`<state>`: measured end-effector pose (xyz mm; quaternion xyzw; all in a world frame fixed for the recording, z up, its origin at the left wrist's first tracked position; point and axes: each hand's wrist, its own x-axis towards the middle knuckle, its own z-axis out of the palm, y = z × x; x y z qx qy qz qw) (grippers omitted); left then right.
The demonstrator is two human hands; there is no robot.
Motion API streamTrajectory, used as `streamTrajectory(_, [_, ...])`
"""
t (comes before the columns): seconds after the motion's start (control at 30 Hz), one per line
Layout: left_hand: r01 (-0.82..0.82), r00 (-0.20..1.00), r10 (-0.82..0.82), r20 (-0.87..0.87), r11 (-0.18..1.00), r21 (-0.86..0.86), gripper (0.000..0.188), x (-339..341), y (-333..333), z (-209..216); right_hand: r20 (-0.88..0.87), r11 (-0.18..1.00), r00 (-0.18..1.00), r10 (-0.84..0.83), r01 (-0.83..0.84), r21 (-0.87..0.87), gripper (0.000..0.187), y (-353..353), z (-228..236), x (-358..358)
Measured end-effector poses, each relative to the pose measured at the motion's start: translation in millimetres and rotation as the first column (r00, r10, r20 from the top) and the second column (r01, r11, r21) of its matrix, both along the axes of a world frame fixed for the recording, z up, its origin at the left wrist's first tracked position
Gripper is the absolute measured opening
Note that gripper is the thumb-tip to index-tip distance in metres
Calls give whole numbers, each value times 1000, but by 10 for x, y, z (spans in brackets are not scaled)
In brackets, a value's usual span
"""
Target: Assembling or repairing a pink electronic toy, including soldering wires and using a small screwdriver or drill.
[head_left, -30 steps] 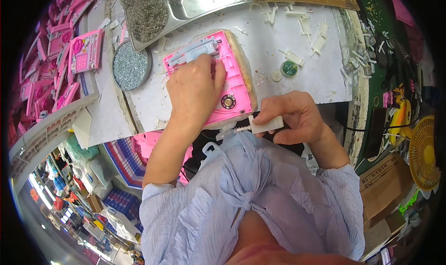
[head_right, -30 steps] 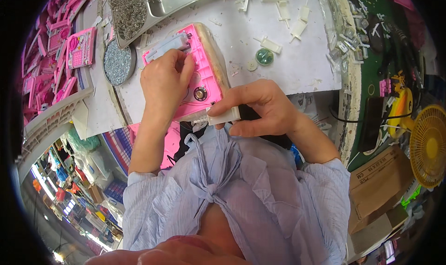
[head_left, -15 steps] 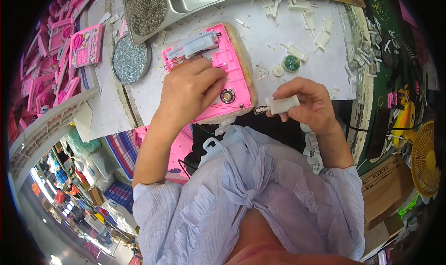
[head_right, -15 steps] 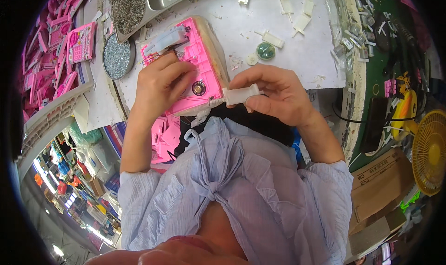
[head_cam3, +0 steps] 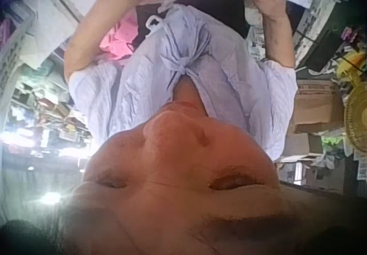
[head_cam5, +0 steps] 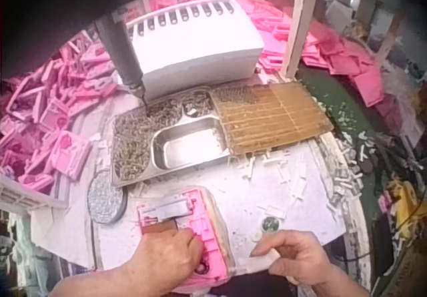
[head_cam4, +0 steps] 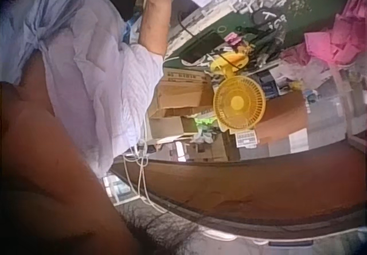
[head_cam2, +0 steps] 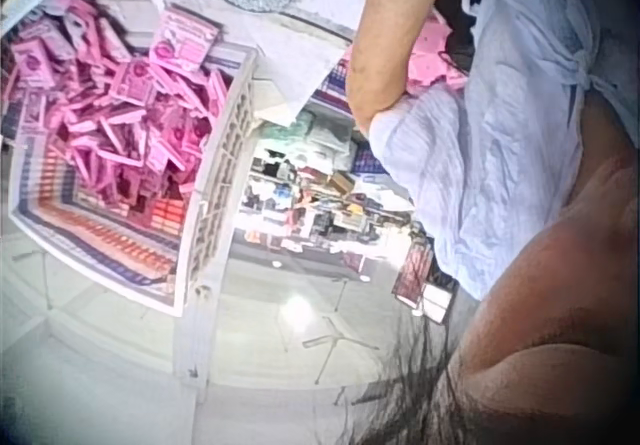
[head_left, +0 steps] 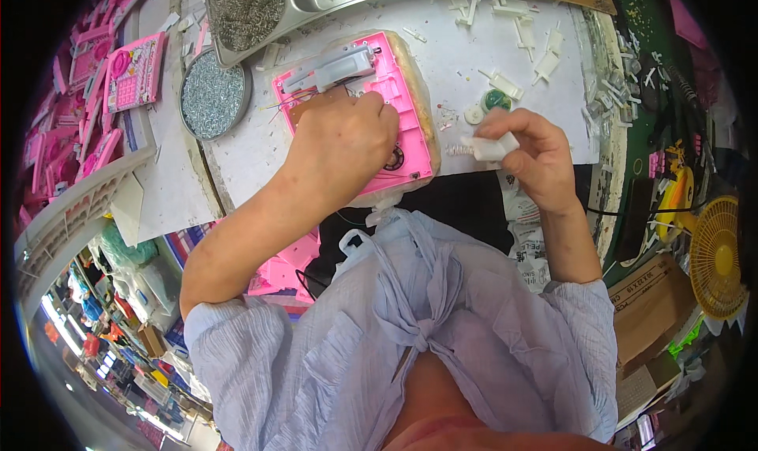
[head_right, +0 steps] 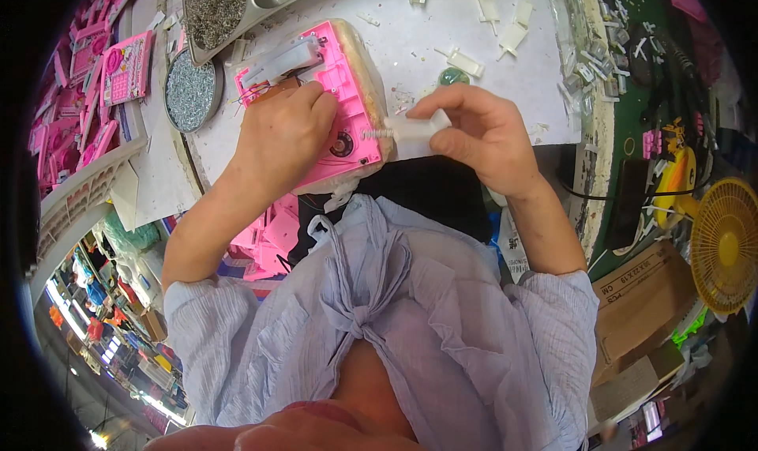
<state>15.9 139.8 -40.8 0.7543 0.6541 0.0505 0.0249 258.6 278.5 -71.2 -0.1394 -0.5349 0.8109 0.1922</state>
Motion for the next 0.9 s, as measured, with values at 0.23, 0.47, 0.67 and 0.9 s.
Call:
streamTrajectory(0.23, [7,964,-30,265,996,90,18,-122,-20,-87,17,989,996,-84,81,123,31,127,-23,-96])
streamTrajectory(0.47, [21,960,-23,279,1000,11,15,-53,14,29,23,975,999,-41,35,220,31,124,16,-112])
streamTrajectory(0.67, [-104,942,107,319,994,-26,12,76,17,-79,69,978,988,-137,124,167,29,63,73,-126])
streamTrajectory(0.9, [-312,645,232,728,950,-26,6,-136,-207,19,184,833,968,-169,40,552,31,75,147,-218])
